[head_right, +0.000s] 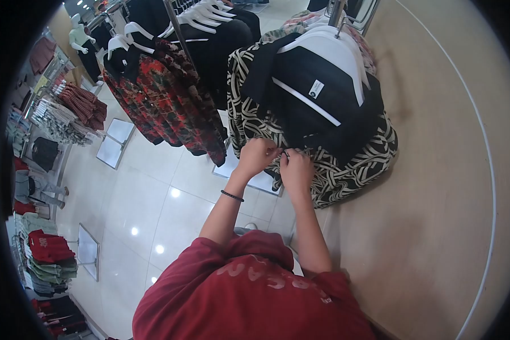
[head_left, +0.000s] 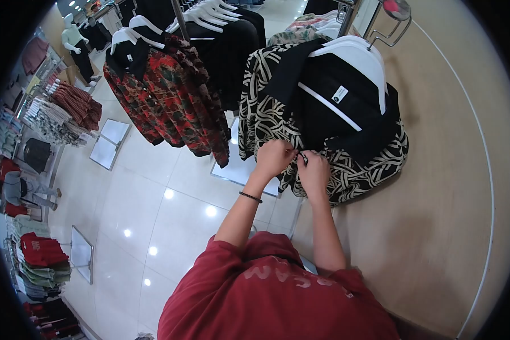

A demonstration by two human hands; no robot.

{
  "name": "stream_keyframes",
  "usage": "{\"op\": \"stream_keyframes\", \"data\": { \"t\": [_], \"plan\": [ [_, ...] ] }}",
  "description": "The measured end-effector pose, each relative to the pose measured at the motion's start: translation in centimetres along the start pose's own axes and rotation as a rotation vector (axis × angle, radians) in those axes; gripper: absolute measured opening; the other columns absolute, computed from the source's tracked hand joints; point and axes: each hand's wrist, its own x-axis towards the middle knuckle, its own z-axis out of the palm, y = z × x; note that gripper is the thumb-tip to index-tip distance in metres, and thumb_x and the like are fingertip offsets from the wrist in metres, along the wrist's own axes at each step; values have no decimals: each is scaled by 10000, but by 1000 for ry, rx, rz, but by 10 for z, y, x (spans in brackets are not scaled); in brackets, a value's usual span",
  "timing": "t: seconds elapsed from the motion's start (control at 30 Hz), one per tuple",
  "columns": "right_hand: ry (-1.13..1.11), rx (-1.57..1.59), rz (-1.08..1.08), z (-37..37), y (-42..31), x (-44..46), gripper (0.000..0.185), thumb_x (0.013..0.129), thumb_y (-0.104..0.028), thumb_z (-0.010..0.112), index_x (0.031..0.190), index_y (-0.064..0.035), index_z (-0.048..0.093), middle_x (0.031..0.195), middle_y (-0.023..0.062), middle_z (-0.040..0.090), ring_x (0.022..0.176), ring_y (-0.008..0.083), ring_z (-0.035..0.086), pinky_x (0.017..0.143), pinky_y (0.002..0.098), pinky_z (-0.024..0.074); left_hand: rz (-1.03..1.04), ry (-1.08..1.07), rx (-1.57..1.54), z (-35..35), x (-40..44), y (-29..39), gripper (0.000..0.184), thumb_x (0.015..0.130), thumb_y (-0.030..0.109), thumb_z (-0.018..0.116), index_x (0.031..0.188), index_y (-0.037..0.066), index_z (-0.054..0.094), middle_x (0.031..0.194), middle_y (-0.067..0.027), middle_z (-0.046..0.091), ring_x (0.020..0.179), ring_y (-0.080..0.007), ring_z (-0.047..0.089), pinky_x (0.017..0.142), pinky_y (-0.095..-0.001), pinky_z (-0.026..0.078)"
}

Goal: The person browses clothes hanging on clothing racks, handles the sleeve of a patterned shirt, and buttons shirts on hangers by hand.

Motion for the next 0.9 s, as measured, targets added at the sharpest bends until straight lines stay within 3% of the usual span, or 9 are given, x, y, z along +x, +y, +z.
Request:
{"op": "stream_keyframes", "data": {
  "t": [0.43, 0.57, 0.6, 0.73, 0.9],
  "plan": [
    [40, -31, -66, 4, -6, -4, 146, 825, -164, 601, 837, -29, 655, 881, 149, 666, 788, 350, 650, 689, 449, 528, -9, 32, -89, -4, -2, -7, 224, 727, 232, 699, 750, 9, 695, 678, -152, 654, 641, -306, 651, 601, -371, 501],
    [-39, -23, -16, -7, -14, -2, 157, 828, -176, 607, 854, -31, 663, 951, 170, 676, 809, 345, 659, 698, 439, 538, -52, 52, -79, -8, 0, -2, 188, 688, 221, 703, 689, 36, 665, 645, -104, 648, 636, -291, 647, 581, -377, 501],
    [128, -32, -77, -2, -12, -2, 146, 829, -188, 622, 854, -52, 666, 897, 142, 674, 782, 339, 655, 675, 439, 531, -51, 51, -67, -9, -1, -2, 188, 686, 219, 705, 682, 36, 660, 643, -100, 647, 635, -289, 648, 581, -375, 501],
    [110, 44, -29, 0, 3, 1, 146, 837, -223, 637, 853, -81, 668, 827, 107, 654, 752, 331, 643, 642, 437, 510, 25, 67, -57, -9, -2, 0, 196, 690, 212, 697, 671, 25, 640, 647, -102, 647, 636, -292, 646, 585, -379, 501],
    [117, 58, -33, -3, 3, 2, 121, 844, -173, 614, 892, -69, 651, 871, 104, 649, 782, 329, 638, 649, 436, 504, 76, 38, -2, -13, 1, 9, 201, 713, 192, 672, 680, 0, 620, 680, -135, 646, 651, -313, 642, 598, -394, 496]
  ]
}}
